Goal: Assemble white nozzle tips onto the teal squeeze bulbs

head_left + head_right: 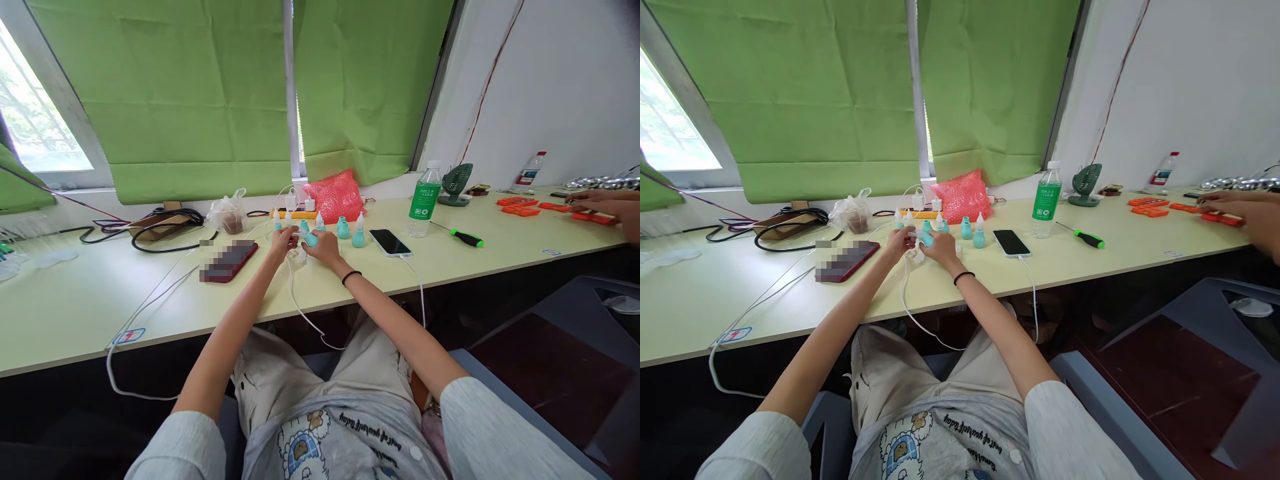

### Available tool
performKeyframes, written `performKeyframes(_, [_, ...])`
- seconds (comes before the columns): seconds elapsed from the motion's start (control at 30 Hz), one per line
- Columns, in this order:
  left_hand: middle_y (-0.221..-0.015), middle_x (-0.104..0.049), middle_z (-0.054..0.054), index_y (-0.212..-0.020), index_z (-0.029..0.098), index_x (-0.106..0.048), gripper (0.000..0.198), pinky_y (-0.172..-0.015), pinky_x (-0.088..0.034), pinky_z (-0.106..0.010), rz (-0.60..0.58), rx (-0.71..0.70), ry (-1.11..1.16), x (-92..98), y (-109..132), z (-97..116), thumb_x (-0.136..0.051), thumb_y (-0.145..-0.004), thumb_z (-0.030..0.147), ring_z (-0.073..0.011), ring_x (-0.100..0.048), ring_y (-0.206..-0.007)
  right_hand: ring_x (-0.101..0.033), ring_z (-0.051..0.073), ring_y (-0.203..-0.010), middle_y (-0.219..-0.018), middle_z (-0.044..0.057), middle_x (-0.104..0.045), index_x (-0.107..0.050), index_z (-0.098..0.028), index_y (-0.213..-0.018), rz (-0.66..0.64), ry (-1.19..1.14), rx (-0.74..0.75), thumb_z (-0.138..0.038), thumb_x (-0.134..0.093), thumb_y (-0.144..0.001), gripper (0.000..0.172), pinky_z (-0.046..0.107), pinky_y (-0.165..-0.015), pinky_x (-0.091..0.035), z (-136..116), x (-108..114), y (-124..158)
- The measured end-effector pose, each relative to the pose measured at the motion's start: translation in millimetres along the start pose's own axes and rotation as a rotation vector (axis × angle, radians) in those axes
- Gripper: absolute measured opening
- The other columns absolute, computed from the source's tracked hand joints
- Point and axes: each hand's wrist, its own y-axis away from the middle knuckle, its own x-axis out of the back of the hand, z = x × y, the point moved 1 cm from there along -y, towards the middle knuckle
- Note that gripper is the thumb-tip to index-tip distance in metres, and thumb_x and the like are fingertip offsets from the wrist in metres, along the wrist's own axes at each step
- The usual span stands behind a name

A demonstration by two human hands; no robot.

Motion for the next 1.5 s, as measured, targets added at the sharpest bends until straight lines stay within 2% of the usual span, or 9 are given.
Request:
performKeyframes(0.1, [-0.068, -0.054, 0.000, -0.082, 0.010, -0.054, 0.018, -0.049, -0.043, -0.021, 0.025, -0.060, -0.045, 1.3, 1, 1, -0.052, -0.078, 0.027, -0.0075, -0.051, -0.054, -0.057, 0.024, -0.076, -0.074, 0.008, -0.062, -0.057, -0.017, -0.073, -0.040, 0.011, 0.016, -0.036, -0.048, -0.068, 0.021, 0.029, -0.065, -0.038, 1, 0, 0])
performKeyframes(0.17, [-0.048, -0.045, 0.005, -0.065, 0.011, -0.053, 0.017, -0.040, -0.033, -0.017, 0.028, -0.110, -0.066, 2.1, 1, 2, -0.060, -0.070, 0.026, -0.0041, -0.040, -0.040, -0.057, 0.024, -0.076, -0.075, 0.009, -0.063, -0.057, -0.017, -0.072, -0.061, 0.014, 0.016, -0.034, -0.048, -0.068, 0.020, 0.030, -0.065, -0.039, 2, 0, 1])
performKeyframes(0.27, [-0.039, -0.040, 0.006, -0.055, 0.012, -0.052, 0.022, -0.036, -0.026, -0.018, -0.002, -0.165, -0.102, 3.0, 2, 3, -0.065, -0.062, 0.029, -0.0032, -0.034, -0.035, -0.057, 0.025, -0.078, -0.078, 0.011, -0.063, -0.057, -0.016, -0.075, -0.081, 0.011, 0.000, -0.032, -0.048, -0.069, 0.020, 0.032, -0.066, -0.039, 3, 1, 2])
performKeyframes(0.43, [-0.038, -0.046, 0.003, -0.054, 0.012, -0.057, 0.023, -0.035, -0.025, -0.019, -0.066, -0.202, -0.175, 5.7, 3, 1, -0.065, -0.058, 0.033, -0.0043, -0.036, -0.033, -0.055, 0.026, -0.083, -0.081, 0.013, -0.061, -0.056, -0.014, -0.074, -0.115, -0.048, -0.031, -0.027, -0.049, -0.066, 0.017, 0.033, -0.069, -0.038, 7, -1, 1])
performKeyframes(0.53, [-0.039, -0.048, 0.002, -0.056, 0.012, -0.060, 0.021, -0.036, -0.028, -0.019, -0.128, -0.202, -0.189, 7.3, 3, -1, -0.065, -0.058, 0.032, -0.0052, -0.038, -0.034, -0.054, 0.022, -0.073, -0.066, 0.007, -0.058, -0.052, -0.016, -0.060, -0.169, -0.148, -0.033, -0.026, -0.053, -0.061, 0.010, 0.029, -0.063, -0.038, 11, -4, -1])
performKeyframes(0.7, [-0.047, -0.053, -0.001, -0.065, 0.012, -0.062, 0.026, -0.042, -0.035, -0.020, -0.217, -0.182, -0.148, 8.0, 7, -1, -0.065, -0.059, 0.037, -0.0067, -0.044, -0.041, -0.043, 0.011, -0.052, -0.048, -0.004, -0.041, -0.036, -0.018, -0.047, -0.273, -0.394, -0.067, -0.026, -0.054, -0.059, 0.023, 0.022, -0.047, -0.033, 17, -7, -6])
performKeyframes(0.87, [-0.053, -0.055, -0.002, -0.069, 0.011, -0.062, 0.032, -0.047, -0.039, -0.022, -0.284, -0.155, -0.090, 8.3, 10, 1, -0.066, -0.058, 0.041, -0.0067, -0.047, -0.044, -0.032, 0.006, -0.039, -0.044, -0.005, -0.035, -0.033, -0.018, -0.048, -0.479, -0.684, -0.127, -0.025, -0.050, -0.063, 0.024, 0.019, -0.036, -0.027, 18, -4, -5])
performKeyframes(1.17, [-0.052, -0.054, -0.001, -0.075, 0.010, -0.063, 0.035, -0.047, -0.038, -0.021, -0.366, -0.142, -0.025, 2.5, 13, 4, -0.071, -0.053, 0.036, -0.0078, -0.049, -0.047, -0.030, 0.004, -0.032, -0.038, -0.005, -0.037, -0.034, -0.017, -0.047, -0.891, -1.085, -0.232, -0.020, -0.049, -0.062, 0.021, 0.017, -0.029, -0.023, 27, 3, -6])
performKeyframes(1.5, [-0.053, -0.054, 0.000, -0.078, 0.011, -0.062, 0.031, -0.049, -0.039, -0.021, -0.390, -0.181, -0.026, -2.4, 17, 9, -0.070, -0.056, 0.033, -0.0081, -0.051, -0.050, -0.022, 0.003, -0.031, -0.039, -0.006, -0.033, -0.038, -0.015, -0.056, -1.131, -1.370, -0.369, -0.021, -0.040, -0.067, 0.012, 0.013, -0.028, -0.019, 30, 10, -7])
